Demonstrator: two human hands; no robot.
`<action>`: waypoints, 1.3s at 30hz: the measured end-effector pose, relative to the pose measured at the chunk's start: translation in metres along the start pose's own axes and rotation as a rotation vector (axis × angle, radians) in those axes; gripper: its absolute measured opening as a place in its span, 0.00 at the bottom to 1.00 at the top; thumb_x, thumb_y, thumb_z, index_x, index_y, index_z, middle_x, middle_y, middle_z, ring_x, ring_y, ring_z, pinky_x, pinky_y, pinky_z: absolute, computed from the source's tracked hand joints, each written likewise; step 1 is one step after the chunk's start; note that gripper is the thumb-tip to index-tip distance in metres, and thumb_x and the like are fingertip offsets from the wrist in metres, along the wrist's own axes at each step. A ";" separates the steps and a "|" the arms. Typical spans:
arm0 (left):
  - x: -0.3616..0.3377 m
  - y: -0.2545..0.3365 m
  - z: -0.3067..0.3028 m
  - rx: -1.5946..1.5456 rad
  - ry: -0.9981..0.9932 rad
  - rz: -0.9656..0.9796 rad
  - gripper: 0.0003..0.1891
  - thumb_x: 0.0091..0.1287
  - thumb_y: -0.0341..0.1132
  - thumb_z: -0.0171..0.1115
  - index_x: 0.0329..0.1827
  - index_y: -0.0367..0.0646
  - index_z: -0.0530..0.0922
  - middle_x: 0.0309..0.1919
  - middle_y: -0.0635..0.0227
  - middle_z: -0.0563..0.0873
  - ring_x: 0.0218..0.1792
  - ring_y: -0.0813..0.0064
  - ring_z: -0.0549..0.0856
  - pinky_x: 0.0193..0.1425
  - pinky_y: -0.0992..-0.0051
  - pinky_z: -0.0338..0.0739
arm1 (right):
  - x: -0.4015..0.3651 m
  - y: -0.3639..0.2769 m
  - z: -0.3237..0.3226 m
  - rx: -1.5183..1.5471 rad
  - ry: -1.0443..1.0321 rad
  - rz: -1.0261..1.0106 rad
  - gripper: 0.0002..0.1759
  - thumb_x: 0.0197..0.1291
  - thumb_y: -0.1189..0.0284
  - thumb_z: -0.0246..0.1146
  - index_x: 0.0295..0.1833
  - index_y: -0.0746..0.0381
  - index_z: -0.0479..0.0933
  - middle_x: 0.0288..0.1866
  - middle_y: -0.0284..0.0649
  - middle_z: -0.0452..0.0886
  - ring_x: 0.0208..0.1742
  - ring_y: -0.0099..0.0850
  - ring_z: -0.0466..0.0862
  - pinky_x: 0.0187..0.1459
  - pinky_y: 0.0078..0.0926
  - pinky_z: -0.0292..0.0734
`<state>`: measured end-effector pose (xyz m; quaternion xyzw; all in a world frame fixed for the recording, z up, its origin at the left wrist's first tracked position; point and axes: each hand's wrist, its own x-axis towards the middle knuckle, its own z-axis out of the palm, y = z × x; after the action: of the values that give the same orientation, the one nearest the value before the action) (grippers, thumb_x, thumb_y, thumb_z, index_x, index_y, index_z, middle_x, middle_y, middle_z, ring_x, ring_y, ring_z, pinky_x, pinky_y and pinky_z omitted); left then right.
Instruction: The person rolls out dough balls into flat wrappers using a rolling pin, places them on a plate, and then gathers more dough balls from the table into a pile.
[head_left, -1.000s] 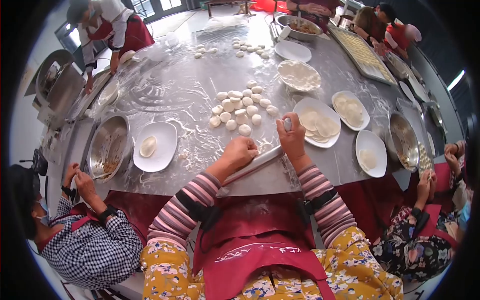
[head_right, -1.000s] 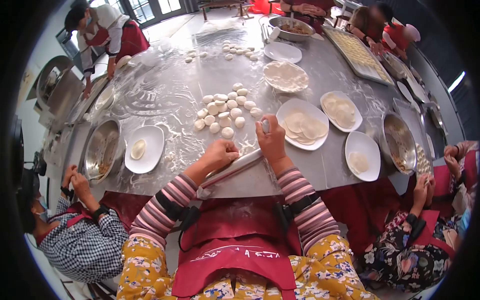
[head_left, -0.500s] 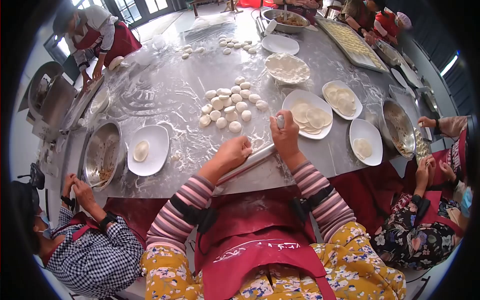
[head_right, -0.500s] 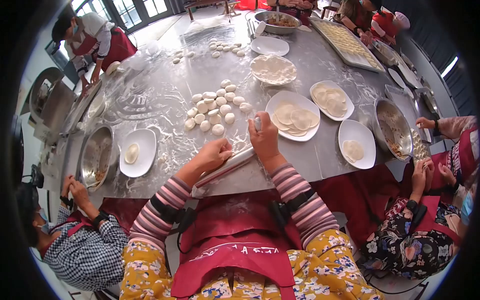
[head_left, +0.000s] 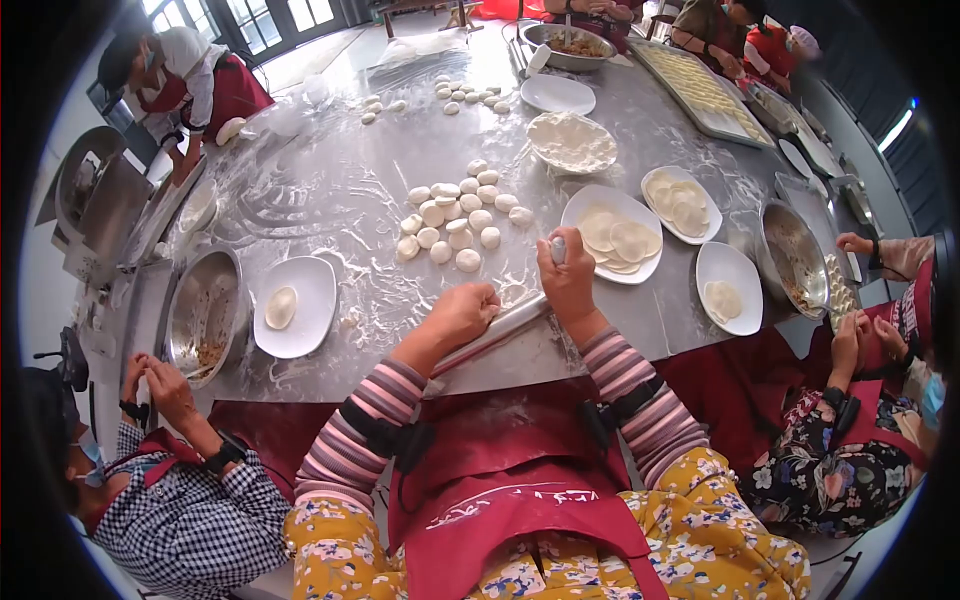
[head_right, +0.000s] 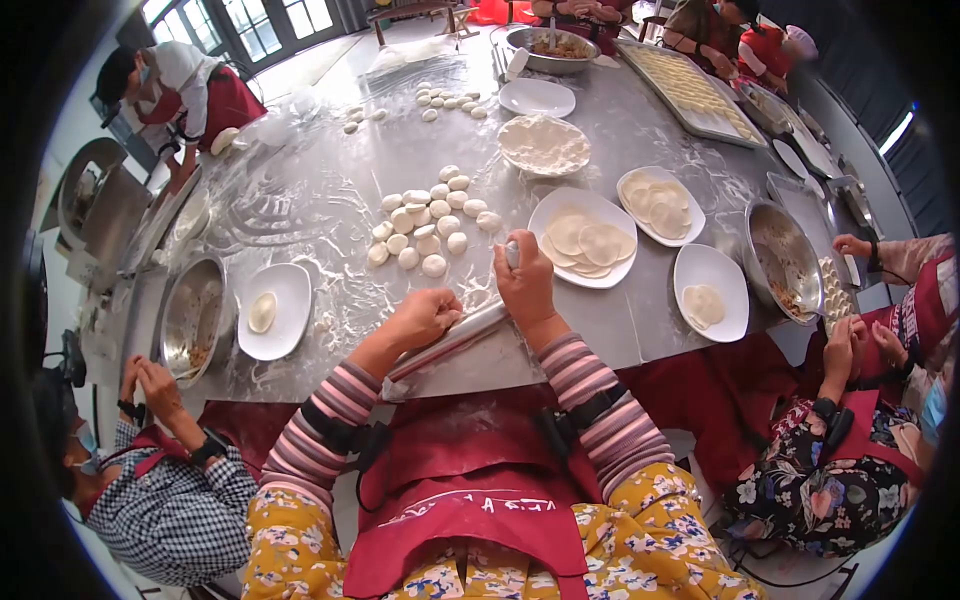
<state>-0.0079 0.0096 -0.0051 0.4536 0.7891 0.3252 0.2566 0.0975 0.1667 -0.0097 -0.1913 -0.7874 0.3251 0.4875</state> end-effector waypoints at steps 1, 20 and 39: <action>-0.001 -0.001 0.001 -0.011 0.000 -0.001 0.07 0.56 0.32 0.61 0.30 0.38 0.79 0.27 0.52 0.83 0.33 0.56 0.84 0.39 0.63 0.76 | -0.005 0.001 -0.004 -0.016 0.002 -0.006 0.12 0.54 0.77 0.65 0.41 0.62 0.69 0.25 0.50 0.75 0.26 0.51 0.78 0.28 0.38 0.72; -0.006 0.001 -0.002 0.008 -0.052 0.002 0.07 0.56 0.32 0.62 0.33 0.37 0.79 0.29 0.51 0.83 0.34 0.54 0.83 0.39 0.64 0.75 | -0.042 -0.011 -0.045 -0.069 0.076 -0.030 0.12 0.54 0.78 0.64 0.41 0.63 0.69 0.26 0.48 0.74 0.25 0.45 0.78 0.27 0.36 0.73; -0.011 -0.005 0.003 -0.197 -0.130 -0.039 0.08 0.59 0.31 0.62 0.35 0.34 0.77 0.26 0.55 0.82 0.28 0.67 0.81 0.33 0.69 0.74 | -0.049 -0.023 -0.051 -0.041 0.059 0.059 0.11 0.55 0.77 0.64 0.41 0.63 0.69 0.24 0.47 0.75 0.23 0.47 0.78 0.26 0.36 0.72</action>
<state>-0.0035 -0.0012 -0.0089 0.4309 0.7438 0.3657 0.3569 0.1659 0.1369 -0.0093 -0.2340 -0.7731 0.3173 0.4969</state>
